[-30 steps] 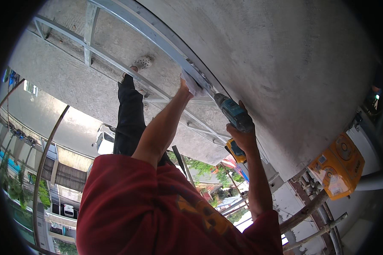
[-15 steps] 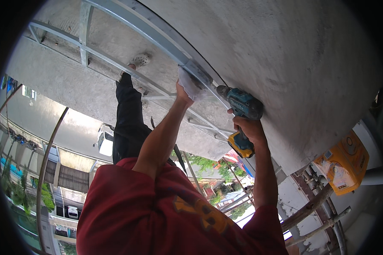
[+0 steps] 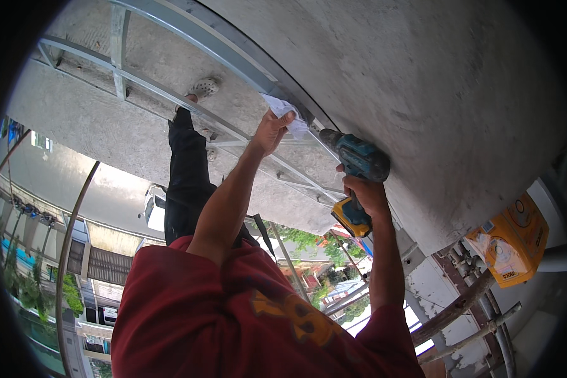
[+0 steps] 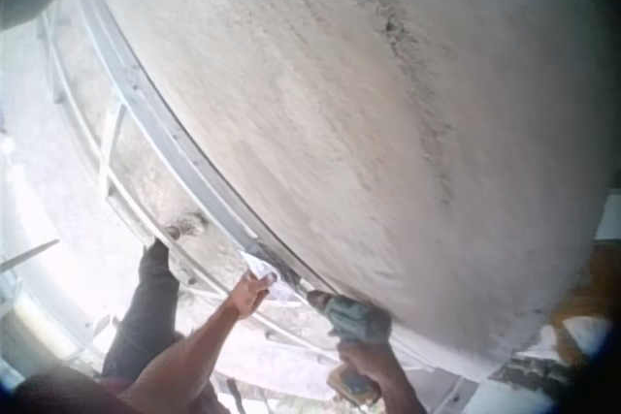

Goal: The person applies a liquid to a metal frame using a brush, then uses a power drill to fasten screws into the frame while wiping the area with a cloth. The person handles a container of liquid, a brush, a drill, and a cloth during the process.

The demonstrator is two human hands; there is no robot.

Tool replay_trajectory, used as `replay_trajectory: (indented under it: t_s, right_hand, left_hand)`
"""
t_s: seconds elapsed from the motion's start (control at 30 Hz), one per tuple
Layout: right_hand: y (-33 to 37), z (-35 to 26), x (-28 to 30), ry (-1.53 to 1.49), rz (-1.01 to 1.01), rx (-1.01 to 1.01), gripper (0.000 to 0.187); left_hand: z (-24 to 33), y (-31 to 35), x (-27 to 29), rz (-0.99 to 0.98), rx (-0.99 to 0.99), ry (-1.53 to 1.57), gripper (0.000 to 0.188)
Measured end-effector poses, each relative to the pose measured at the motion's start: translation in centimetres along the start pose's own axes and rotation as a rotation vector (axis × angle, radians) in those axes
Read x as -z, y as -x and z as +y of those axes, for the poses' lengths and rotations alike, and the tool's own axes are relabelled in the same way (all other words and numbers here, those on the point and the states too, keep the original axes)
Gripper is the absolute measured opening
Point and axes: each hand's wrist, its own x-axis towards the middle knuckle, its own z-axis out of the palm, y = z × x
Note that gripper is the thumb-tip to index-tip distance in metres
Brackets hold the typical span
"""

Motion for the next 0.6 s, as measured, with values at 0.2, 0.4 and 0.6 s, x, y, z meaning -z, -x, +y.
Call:
replay_trajectory:
  t_s: [0.2,0.4,0.6]
  right_hand:
    - [0.4,0.0,-0.2,0.004,-0.004,0.027,0.028]
    - [-0.1,0.7,0.3,0.05,-0.029,0.062,0.029]
    - [-0.3,0.1,0.1,0.059,-0.025,0.024,0.03]
  left_hand:
    - [1.3,-0.6,-0.4,0.002,0.081,-0.433,0.048]
    - [2.8,0.2,1.0,-0.203,0.214,0.258,0.04]
    - [2.6,0.3,0.8,-0.094,0.214,-0.178,0.039]
